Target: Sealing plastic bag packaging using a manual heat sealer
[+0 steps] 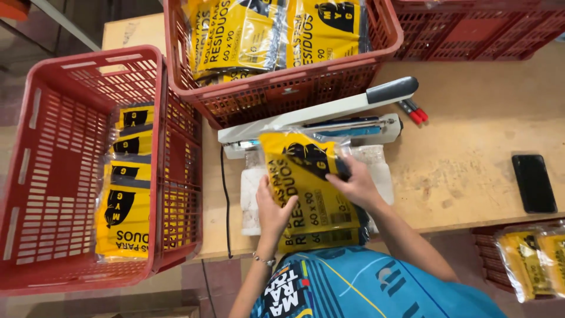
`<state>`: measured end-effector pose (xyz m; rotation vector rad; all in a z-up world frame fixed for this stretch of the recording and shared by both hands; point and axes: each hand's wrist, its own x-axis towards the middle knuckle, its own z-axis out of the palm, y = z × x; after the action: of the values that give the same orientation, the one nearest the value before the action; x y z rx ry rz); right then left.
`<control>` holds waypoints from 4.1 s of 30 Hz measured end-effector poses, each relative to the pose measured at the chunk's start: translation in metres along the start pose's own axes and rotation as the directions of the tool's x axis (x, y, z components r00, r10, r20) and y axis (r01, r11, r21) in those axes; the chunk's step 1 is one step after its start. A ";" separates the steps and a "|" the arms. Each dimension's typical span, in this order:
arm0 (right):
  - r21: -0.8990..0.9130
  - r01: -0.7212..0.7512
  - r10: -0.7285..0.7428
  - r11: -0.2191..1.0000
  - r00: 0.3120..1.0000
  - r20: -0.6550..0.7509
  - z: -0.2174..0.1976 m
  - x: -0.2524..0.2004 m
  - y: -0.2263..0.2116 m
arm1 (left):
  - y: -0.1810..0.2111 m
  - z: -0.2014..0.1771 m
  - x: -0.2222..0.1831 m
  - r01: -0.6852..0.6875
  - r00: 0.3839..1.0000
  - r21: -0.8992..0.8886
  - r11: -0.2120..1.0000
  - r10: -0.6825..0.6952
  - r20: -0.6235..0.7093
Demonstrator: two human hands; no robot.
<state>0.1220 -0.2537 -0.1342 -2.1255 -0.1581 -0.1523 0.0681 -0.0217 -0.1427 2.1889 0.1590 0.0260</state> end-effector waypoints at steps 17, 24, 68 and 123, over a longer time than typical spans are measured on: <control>0.627 -0.187 0.285 0.756 0.957 -0.058 -0.053 0.026 -0.035 | 0.170 -0.161 0.251 -0.134 0.987 -0.571 0.810 0.056 -0.152; 0.197 -0.498 0.488 0.845 0.867 0.100 -0.051 0.012 -0.007 | 0.114 -0.184 0.283 -0.355 0.852 0.119 0.927 0.373 -0.366; -0.686 0.509 -0.794 0.520 0.584 -0.169 -0.015 0.170 0.004 | -0.108 0.068 0.161 0.166 0.912 0.431 0.887 0.028 -0.410; -0.859 0.120 0.192 0.498 0.950 0.245 0.016 0.194 0.124 | -0.288 -0.333 0.222 -0.141 0.775 0.956 0.258 -0.572 0.268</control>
<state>0.3355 -0.2956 -0.2123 -3.1957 -0.2594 0.1944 0.2325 0.4408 -0.1908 3.2305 0.1647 -1.2891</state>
